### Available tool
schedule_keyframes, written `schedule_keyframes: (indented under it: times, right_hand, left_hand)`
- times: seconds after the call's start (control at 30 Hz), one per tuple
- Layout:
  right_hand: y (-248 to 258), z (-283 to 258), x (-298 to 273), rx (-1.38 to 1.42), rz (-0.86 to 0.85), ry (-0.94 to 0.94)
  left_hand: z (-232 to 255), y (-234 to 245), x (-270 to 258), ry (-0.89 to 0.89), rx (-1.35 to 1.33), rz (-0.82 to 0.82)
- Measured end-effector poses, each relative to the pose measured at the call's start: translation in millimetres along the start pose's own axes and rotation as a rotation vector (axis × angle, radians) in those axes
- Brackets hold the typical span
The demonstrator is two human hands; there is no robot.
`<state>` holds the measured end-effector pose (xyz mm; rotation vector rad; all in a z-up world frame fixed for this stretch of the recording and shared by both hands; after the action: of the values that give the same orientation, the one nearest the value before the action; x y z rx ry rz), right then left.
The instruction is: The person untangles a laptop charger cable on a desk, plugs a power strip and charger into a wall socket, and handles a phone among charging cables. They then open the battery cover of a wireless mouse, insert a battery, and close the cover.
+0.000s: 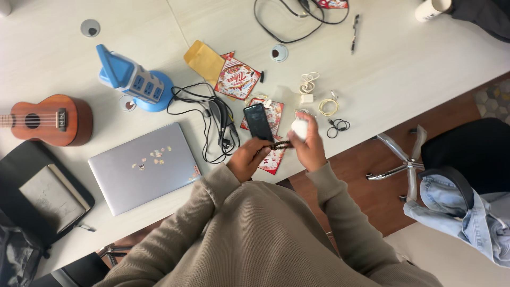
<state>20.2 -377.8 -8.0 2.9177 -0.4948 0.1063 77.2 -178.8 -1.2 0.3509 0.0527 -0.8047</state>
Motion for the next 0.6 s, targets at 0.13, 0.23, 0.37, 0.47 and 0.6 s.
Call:
schedule_keyframes:
  times: [0.13, 0.23, 0.37, 0.47, 0.6]
  right_hand:
    - [4.0, 58.7, -33.4, 0.272, -0.214, -0.471]
    - [-1.7, 62.6, -60.1, 0.366, -0.452, -0.482]
    - [-1.3, 39.8, -63.5, 0.581, -0.468, -0.533]
    - [2.4, 15.2, -58.9, 0.648, -0.245, -0.581]
    - [5.4, -18.7, -51.8, 0.689, -0.165, -0.336]
  left_hand:
    - [41.1, 6.1, 25.5, -0.416, 0.077, -0.035]
    - [48.3, -8.3, 49.4, -0.351, 0.038, -0.141]
    - [33.2, -36.7, 66.5, -0.191, -0.072, -0.212]
    - [2.4, -54.2, 70.3, 0.104, -0.533, -0.257]
    - [-39.7, -63.3, 67.9, 0.346, -0.807, -0.118]
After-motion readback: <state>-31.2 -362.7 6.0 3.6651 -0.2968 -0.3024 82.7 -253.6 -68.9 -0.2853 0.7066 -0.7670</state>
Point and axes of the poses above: each hand's wrist, its own x-axis towards the middle knuckle, its own y-axis out of the back of the hand, z = x × y, the point moved 4 cm from there along x, towards the middle knuckle, and after that the axes turned 8 degrees about y, right-handed, at the moved point
